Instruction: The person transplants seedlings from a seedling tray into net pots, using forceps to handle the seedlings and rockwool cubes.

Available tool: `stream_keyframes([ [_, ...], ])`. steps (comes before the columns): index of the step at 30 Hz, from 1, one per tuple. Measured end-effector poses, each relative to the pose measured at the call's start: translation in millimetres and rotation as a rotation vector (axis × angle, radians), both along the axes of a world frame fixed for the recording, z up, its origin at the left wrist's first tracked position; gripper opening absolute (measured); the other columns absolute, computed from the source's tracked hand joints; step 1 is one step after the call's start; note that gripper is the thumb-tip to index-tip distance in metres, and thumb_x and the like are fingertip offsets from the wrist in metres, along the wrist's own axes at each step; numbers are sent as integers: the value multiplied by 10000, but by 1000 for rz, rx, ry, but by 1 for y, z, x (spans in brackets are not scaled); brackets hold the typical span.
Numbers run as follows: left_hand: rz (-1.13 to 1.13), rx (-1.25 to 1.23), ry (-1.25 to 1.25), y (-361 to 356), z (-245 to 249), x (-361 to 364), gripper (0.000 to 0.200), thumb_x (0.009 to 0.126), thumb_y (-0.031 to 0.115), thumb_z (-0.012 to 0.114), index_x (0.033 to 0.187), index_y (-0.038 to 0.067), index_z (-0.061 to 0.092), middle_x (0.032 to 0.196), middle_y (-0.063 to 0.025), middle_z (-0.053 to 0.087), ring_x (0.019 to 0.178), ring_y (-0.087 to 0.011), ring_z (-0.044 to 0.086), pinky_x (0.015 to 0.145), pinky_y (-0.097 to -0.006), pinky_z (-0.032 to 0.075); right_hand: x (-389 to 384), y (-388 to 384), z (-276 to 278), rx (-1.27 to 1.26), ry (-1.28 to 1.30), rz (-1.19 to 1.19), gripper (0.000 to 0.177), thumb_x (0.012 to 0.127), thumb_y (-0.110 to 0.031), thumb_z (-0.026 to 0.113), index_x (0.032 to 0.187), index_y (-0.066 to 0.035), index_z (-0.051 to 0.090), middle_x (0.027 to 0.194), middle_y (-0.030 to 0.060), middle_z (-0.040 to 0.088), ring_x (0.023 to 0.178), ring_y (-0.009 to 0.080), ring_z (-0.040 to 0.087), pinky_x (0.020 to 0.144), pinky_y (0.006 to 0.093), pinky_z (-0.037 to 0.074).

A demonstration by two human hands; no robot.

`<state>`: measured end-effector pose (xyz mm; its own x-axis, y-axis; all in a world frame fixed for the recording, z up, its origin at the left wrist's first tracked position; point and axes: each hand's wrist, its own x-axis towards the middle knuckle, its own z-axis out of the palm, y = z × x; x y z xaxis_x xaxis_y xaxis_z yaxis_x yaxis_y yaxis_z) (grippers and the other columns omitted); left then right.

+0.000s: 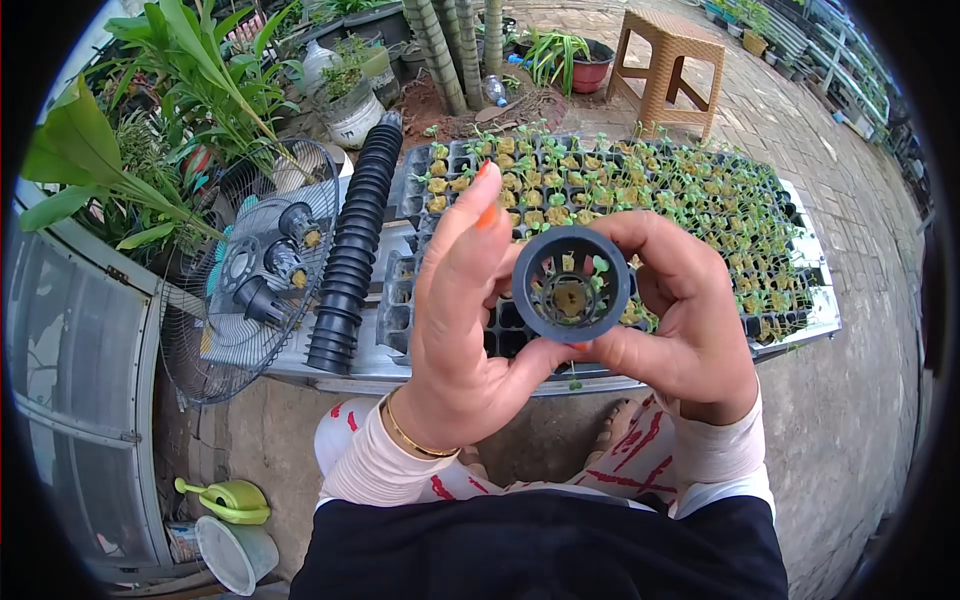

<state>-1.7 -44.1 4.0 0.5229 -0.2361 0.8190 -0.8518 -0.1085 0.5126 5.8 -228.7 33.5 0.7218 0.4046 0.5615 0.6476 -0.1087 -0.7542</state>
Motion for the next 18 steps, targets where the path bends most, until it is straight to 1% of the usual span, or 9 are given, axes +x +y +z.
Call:
stream_keyframes([
  [1, -124, -205, 134, -6, -1, -2, 845, 741, 62, 762, 1402, 13, 238, 1448, -210, 243, 1121, -267, 535, 918, -344, 467, 1, 0, -4, 155, 130, -3, 464, 649, -43, 739, 1073, 23, 563, 955, 86, 617, 878, 174, 581, 753, 276, 462],
  [2, -127, -205, 135, -3, -1, -2, 845, 741, 62, 762, 1402, 13, 238, 1448, -210, 243, 1121, -267, 535, 918, -344, 467, 0, 4, -4, 373, 284, 16, 423, 701, -81, 744, 1060, 36, 555, 934, 54, 614, 856, 111, 558, 734, 243, 454],
  [4, -144, -220, 422, 4, -3, -2, 868, 713, 109, 793, 1375, -25, 248, 1428, -183, 297, 1161, -271, 506, 934, -361, 442, 1, -2, 5, 460, 440, -43, 399, 729, -84, 738, 1062, 35, 553, 919, 46, 616, 838, 95, 558, 732, 227, 452],
  [5, -163, -291, 523, 2, -1, -4, 754, 717, 138, 787, 1313, -25, 355, 1380, -200, 363, 1174, -273, 496, 932, -363, 432, 6, -9, 3, 440, 470, -38, 388, 735, -82, 743, 1061, 25, 562, 913, 46, 628, 826, 85, 564, 735, 218, 452],
  [6, -168, -296, 523, 2, -2, -3, 754, 717, 138, 787, 1313, -25, 355, 1380, -200, 363, 1174, -273, 496, 932, -363, 432, 5, -10, 5, 435, 469, -43, 388, 735, -82, 743, 1061, 25, 562, 913, 46, 628, 826, 85, 564, 735, 218, 452],
  [8, -35, -140, 457, 3, -5, 0, 570, 735, 129, 761, 1202, -35, 479, 1332, -235, 412, 1182, -276, 492, 936, -359, 422, 4, -10, 9, 575, 622, 33, 370, 753, -97, 740, 1057, 20, 566, 908, 50, 638, 811, 85, 575, 728, 216, 455],
  [9, -28, -234, 463, -4, -5, -2, 388, 731, 124, 745, 1049, -29, 584, 1250, -277, 477, 1198, -297, 488, 944, -372, 410, 4, -10, 7, 596, 619, 51, 359, 763, -110, 741, 1047, 21, 566, 900, 62, 646, 792, 90, 588, 730, 222, 460],
  [12, 25, -89, 356, -5, -10, 1, 337, 717, 121, 746, 989, -26, 613, 1199, -300, 516, 1201, -325, 493, 950, -387, 402, 2, -5, 7, 617, 654, 77, 355, 761, -103, 742, 1042, 20, 563, 892, 64, 649, 785, 95, 595, 737, 228, 465],
  [18, 0, -183, 445, -10, -15, 1, 247, 722, 110, 728, 907, -27, 638, 1198, -335, 517, 1154, -344, 531, 958, -400, 397, -1, 5, 5, 607, 644, 32, 344, 752, -74, 745, 1023, 18, 555, 875, 75, 654, 777, 106, 609, 733, 226, 478],
])
